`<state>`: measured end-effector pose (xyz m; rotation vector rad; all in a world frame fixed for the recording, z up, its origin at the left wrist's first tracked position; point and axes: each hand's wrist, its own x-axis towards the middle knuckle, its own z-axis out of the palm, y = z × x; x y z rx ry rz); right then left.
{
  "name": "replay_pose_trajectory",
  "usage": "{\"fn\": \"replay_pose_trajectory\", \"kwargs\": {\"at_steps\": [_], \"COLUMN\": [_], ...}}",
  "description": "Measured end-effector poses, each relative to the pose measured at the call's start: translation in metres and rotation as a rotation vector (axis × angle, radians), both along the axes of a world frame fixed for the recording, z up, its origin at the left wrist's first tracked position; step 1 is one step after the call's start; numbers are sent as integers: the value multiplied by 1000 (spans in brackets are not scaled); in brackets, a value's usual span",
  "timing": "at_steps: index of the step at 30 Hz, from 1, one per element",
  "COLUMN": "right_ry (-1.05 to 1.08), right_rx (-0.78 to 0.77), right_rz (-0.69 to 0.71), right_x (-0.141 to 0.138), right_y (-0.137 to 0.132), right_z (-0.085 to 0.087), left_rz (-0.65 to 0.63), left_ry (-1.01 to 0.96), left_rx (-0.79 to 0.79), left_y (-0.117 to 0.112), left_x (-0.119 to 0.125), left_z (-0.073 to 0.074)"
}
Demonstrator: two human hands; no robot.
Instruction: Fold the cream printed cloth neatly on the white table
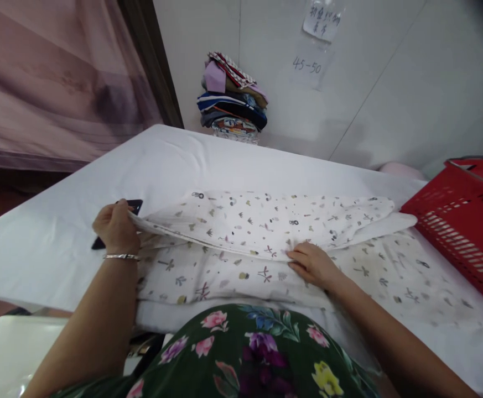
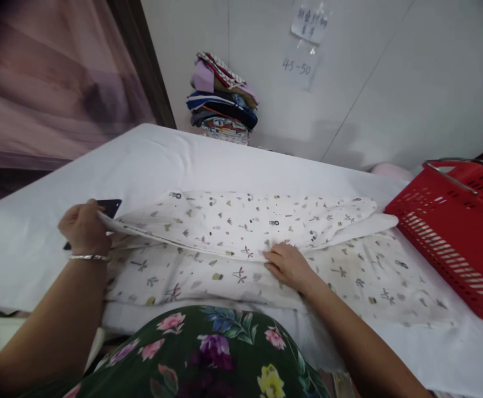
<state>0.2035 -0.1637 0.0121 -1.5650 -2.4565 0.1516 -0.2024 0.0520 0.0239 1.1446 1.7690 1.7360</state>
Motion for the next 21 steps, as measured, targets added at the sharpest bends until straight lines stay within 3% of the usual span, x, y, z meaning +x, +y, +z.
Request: {"fn": "replay_pose_trajectory", "kwargs": {"at_steps": [12, 21], "right_ry": [-31, 5], "right_rx": [65, 3], "right_rz": [98, 148], "right_x": [-43, -77], "right_y": [24, 44], "right_z": [-11, -2], "left_rz": [-46, -74], "left_ry": [-105, -145], "left_rx": [97, 71], "left_y": [-4, -11], "left_x": [-5, -7], "left_z": [-3, -4]}}
